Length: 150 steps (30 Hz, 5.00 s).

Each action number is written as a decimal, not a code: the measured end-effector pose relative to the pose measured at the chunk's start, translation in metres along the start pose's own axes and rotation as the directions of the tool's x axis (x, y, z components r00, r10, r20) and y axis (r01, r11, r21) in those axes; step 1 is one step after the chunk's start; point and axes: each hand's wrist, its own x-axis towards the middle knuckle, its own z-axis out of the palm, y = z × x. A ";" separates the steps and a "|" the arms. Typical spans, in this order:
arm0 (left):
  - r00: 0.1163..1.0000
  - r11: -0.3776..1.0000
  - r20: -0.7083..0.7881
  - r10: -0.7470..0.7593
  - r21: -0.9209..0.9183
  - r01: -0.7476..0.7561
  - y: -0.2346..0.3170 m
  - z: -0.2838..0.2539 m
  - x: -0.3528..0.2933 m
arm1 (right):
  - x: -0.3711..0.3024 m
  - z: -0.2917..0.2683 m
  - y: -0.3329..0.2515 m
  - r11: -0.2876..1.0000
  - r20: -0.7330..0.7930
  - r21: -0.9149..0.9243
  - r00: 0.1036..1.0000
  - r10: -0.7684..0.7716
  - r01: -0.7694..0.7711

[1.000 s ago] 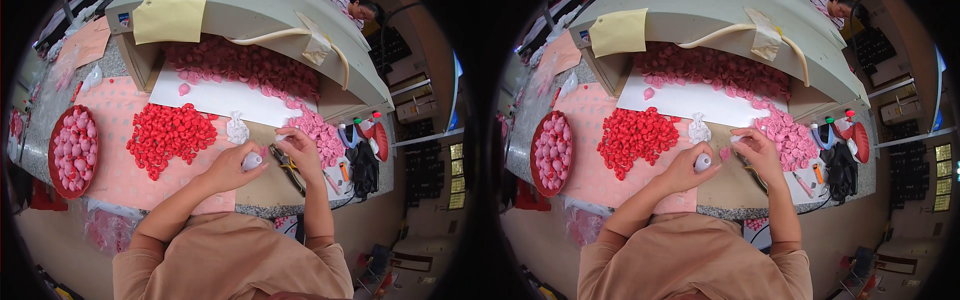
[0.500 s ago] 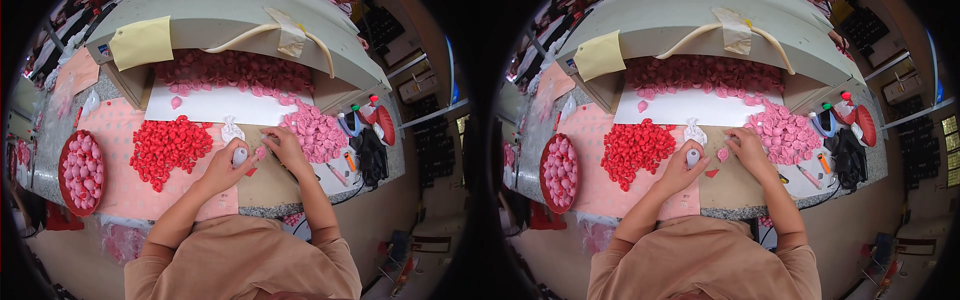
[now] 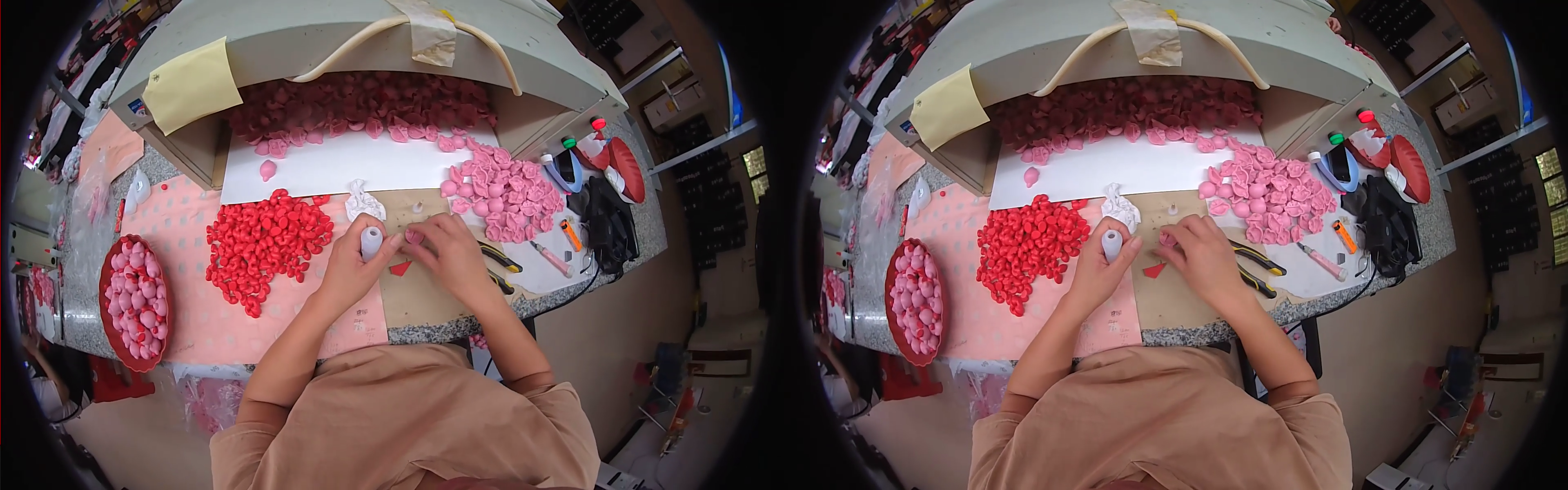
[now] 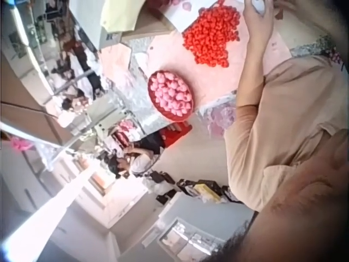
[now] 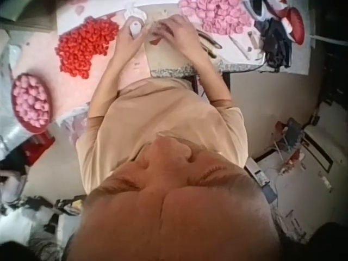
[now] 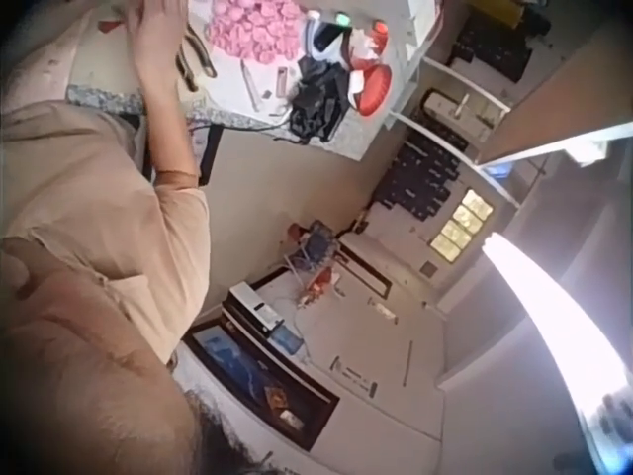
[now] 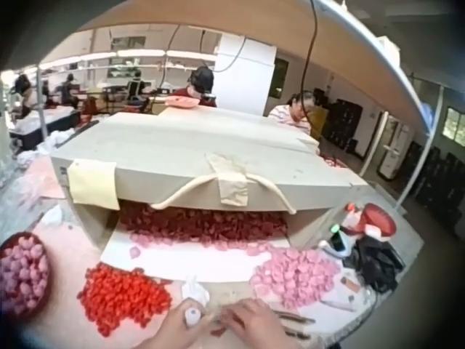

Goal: Assembling small plastic toy components using glue and pliers at a factory workbench.

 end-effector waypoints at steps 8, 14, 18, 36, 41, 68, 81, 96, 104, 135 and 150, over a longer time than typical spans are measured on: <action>0.997 1.000 -0.071 0.019 -0.020 -0.020 -0.006 -0.005 0.004 | -0.021 -0.003 -0.006 0.996 -0.062 -0.017 0.994 -0.091 0.091; 0.997 0.993 -0.075 -0.004 -0.117 -0.005 -0.002 -0.014 0.000 | -0.035 0.011 -0.013 0.998 -0.065 0.059 0.997 -0.034 0.038; 0.990 0.986 -0.132 -0.045 -0.163 0.023 -0.001 -0.027 -0.002 | -0.013 0.029 -0.021 0.996 -0.021 0.069 0.998 -0.060 0.061; 0.978 0.999 -0.209 -0.028 0.021 0.033 0.005 -0.037 -0.006 | 0.046 0.046 -0.053 0.798 -0.076 0.589 0.974 0.215 -0.131; 0.977 0.991 -0.215 0.011 0.133 0.018 -0.001 -0.037 -0.005 | 0.054 0.019 -0.068 0.648 0.072 0.756 0.996 0.059 -0.093; 1.000 0.971 -0.020 0.005 0.239 0.000 0.000 -0.024 -0.017 | 0.064 -0.028 -0.070 0.805 0.613 0.470 0.790 -0.002 -0.362; 0.948 0.999 0.316 -0.018 -0.030 0.029 0.010 -0.037 -0.019 | 0.062 -0.028 -0.054 0.848 0.512 0.530 0.794 -0.329 0.009; 0.762 0.990 0.636 -0.119 0.012 0.144 0.012 -0.050 -0.020 | 0.075 -0.035 -0.064 0.855 0.647 0.519 0.649 -0.400 0.011; 0.854 0.994 0.519 -0.034 -0.069 0.082 0.014 -0.044 -0.020 | 0.069 -0.036 -0.062 0.727 0.530 0.650 0.817 -0.225 -0.222; 0.981 0.954 0.098 0.169 0.234 -0.187 0.005 -0.034 -0.018 | 0.057 -0.042 -0.091 0.972 0.441 0.234 0.888 -0.130 0.026; 0.970 0.934 -0.113 0.213 0.314 -0.169 -0.011 -0.018 -0.021 | 0.072 -0.031 -0.119 0.977 0.474 -0.205 0.867 0.152 -0.059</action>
